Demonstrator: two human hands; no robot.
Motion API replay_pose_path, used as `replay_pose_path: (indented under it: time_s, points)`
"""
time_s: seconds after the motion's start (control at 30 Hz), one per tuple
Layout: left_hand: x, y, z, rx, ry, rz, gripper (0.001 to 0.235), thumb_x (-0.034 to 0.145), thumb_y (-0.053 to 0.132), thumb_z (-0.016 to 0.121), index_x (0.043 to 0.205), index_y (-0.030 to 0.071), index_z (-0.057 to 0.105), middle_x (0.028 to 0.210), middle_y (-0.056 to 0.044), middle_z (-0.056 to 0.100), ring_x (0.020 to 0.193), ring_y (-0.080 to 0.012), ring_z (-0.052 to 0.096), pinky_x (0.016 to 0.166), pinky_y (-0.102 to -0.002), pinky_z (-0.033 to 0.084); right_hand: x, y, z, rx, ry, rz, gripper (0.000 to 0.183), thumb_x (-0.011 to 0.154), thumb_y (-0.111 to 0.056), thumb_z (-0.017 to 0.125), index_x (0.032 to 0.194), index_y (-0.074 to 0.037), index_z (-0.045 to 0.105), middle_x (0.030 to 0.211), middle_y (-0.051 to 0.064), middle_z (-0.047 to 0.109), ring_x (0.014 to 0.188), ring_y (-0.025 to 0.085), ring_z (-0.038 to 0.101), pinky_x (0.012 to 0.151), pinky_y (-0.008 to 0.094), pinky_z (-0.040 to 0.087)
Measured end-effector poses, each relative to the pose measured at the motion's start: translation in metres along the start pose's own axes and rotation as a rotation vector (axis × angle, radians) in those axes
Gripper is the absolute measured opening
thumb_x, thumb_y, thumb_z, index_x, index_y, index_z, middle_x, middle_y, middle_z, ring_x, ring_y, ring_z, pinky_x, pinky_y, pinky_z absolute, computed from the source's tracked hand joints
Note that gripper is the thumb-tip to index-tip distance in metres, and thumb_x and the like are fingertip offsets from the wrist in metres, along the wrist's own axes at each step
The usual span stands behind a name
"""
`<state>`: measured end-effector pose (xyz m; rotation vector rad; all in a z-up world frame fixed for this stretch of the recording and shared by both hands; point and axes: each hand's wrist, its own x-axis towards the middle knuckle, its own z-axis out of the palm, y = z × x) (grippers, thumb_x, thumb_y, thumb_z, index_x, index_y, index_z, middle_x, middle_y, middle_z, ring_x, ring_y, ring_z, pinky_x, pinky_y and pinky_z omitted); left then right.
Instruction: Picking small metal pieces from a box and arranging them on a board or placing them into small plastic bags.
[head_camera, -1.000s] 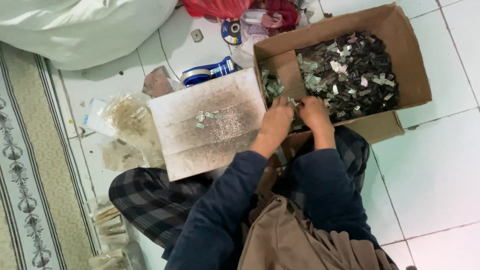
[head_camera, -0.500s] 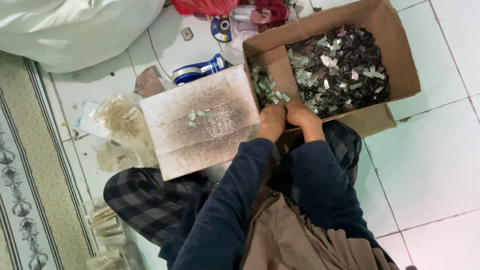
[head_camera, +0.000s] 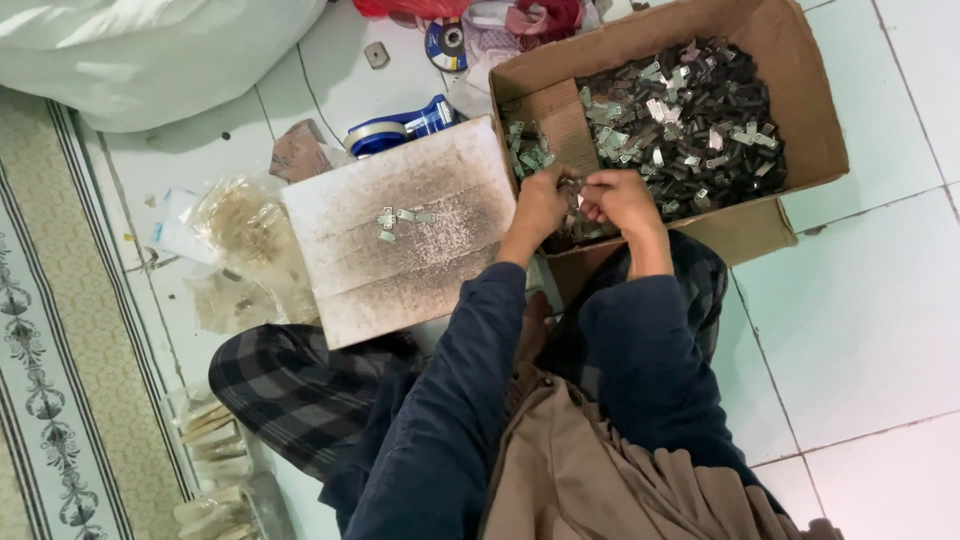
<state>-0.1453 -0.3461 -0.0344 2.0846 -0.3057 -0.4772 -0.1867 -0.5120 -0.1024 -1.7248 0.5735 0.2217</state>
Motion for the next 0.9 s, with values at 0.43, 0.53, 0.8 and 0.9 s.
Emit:
replay_pose_path:
  time_s: [0.43, 0.53, 0.8, 0.9]
  points:
    - [0.013, -0.005, -0.009, -0.800, -0.119, -0.241, 0.037, 0.098, -0.001, 0.056, 0.135, -0.005, 0.060, 0.111, -0.027, 0.061, 0.093, -0.0338, 0.073, 0.082, -0.046, 0.069, -0.024, -0.029, -0.014, 0.467, 0.011, -0.073, 0.026, 0.097, -0.015, 0.074, 0.119, 0.000, 0.072, 0.096, 0.012, 0.065, 0.073, 0.023, 0.073, 0.056, 0.026, 0.062]
    - [0.010, -0.001, -0.013, -0.836, -0.137, -0.245, 0.039, 0.098, -0.001, 0.056, 0.136, -0.005, 0.058, 0.113, -0.025, 0.061, 0.095, -0.0303, 0.072, 0.085, -0.047, 0.068, -0.027, -0.037, -0.016, 0.535, -0.014, -0.092, 0.021, 0.098, -0.014, 0.073, 0.115, -0.003, 0.074, 0.090, 0.011, 0.068, 0.071, 0.023, 0.075, 0.053, 0.024, 0.063]
    - [0.011, -0.003, -0.014, -0.883, -0.144, -0.245, 0.043, 0.092, 0.013, 0.077, 0.131, 0.001, 0.065, 0.106, -0.016, 0.065, 0.088, -0.0289, 0.076, 0.081, -0.042, 0.069, -0.039, -0.054, -0.019, 0.600, -0.099, -0.168, 0.028, 0.094, -0.013, 0.079, 0.119, -0.002, 0.074, 0.097, 0.013, 0.073, 0.076, 0.020, 0.075, 0.058, 0.023, 0.063]
    - [0.013, -0.009, -0.010, -0.872, -0.137, -0.213, 0.049, 0.087, 0.003, 0.081, 0.132, 0.000, 0.063, 0.105, -0.015, 0.065, 0.085, -0.0275, 0.076, 0.077, -0.039, 0.070, -0.041, -0.056, -0.018, 0.575, -0.149, -0.198, 0.032, 0.091, -0.005, 0.078, 0.122, 0.000, 0.072, 0.091, 0.013, 0.070, 0.073, 0.018, 0.073, 0.056, 0.022, 0.062]
